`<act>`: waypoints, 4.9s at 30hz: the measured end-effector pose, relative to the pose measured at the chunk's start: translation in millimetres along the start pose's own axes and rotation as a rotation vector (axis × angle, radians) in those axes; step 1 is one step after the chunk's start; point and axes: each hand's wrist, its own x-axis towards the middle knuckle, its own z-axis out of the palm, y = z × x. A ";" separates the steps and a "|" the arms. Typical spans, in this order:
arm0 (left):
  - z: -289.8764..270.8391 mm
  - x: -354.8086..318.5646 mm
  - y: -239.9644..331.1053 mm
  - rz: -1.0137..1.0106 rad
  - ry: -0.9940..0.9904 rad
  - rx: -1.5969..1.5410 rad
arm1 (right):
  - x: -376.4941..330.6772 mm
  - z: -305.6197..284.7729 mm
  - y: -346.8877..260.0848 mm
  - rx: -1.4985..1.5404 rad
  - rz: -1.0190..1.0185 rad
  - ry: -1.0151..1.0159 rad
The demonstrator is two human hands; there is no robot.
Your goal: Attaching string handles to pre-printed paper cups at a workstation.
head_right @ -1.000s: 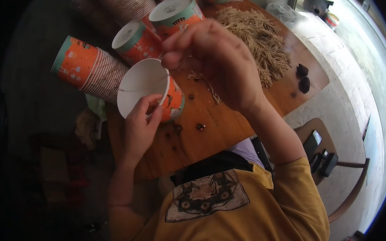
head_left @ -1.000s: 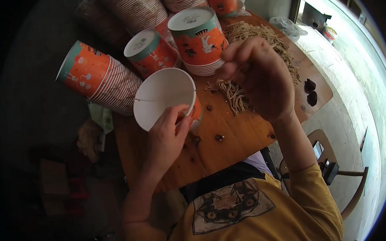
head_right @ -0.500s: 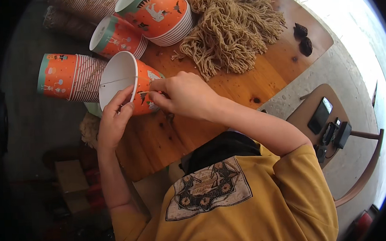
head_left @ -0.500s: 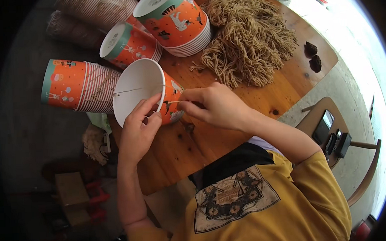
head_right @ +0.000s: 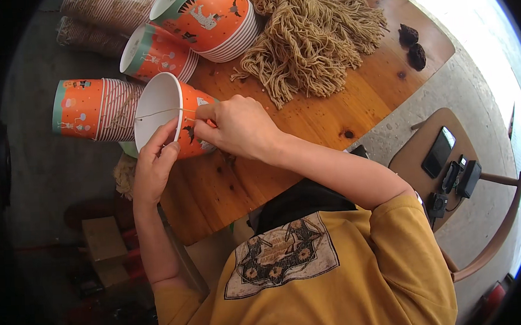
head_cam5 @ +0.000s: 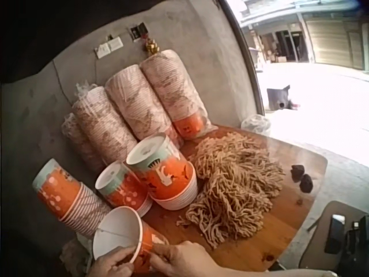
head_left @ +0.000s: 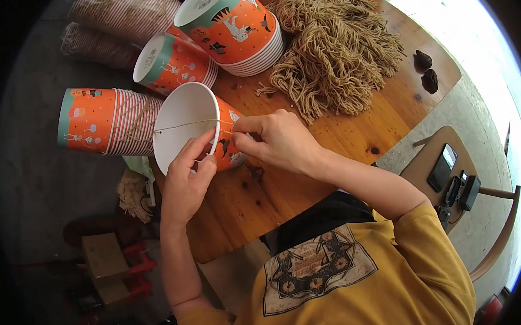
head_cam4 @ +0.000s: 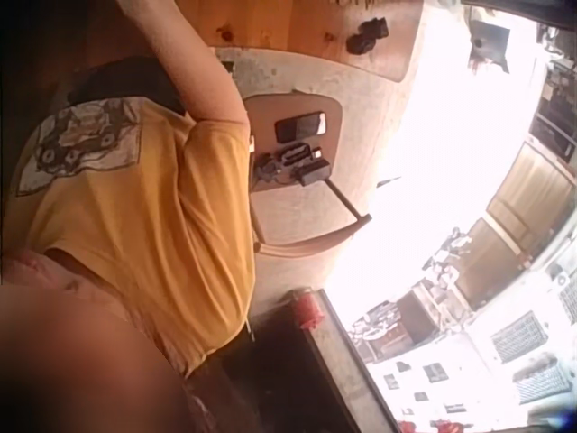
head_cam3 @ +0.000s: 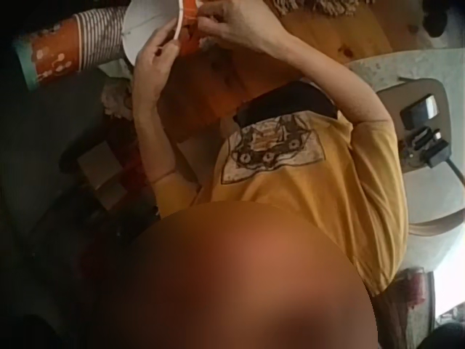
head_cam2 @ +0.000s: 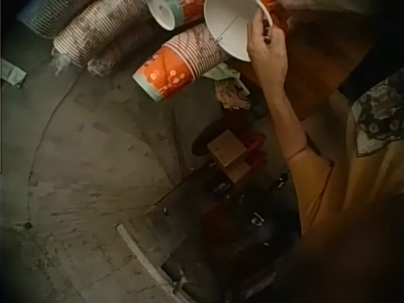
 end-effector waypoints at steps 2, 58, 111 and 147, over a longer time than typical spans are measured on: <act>0.4 0.3 -0.4 0.010 0.007 -0.002 | 1.8 0.1 0.2 0.017 -0.013 0.002; 0.5 41.6 -22.5 0.064 -0.088 -0.053 | 19.2 -5.7 -8.7 0.067 0.053 -0.188; 0.1 46.8 -10.1 -0.101 -0.176 -0.909 | 118.3 -55.2 -45.5 0.071 -0.203 -0.662; -2.1 59.0 -16.3 -0.293 -0.375 -1.178 | 12.4 -6.6 -34.2 -0.050 -0.068 0.156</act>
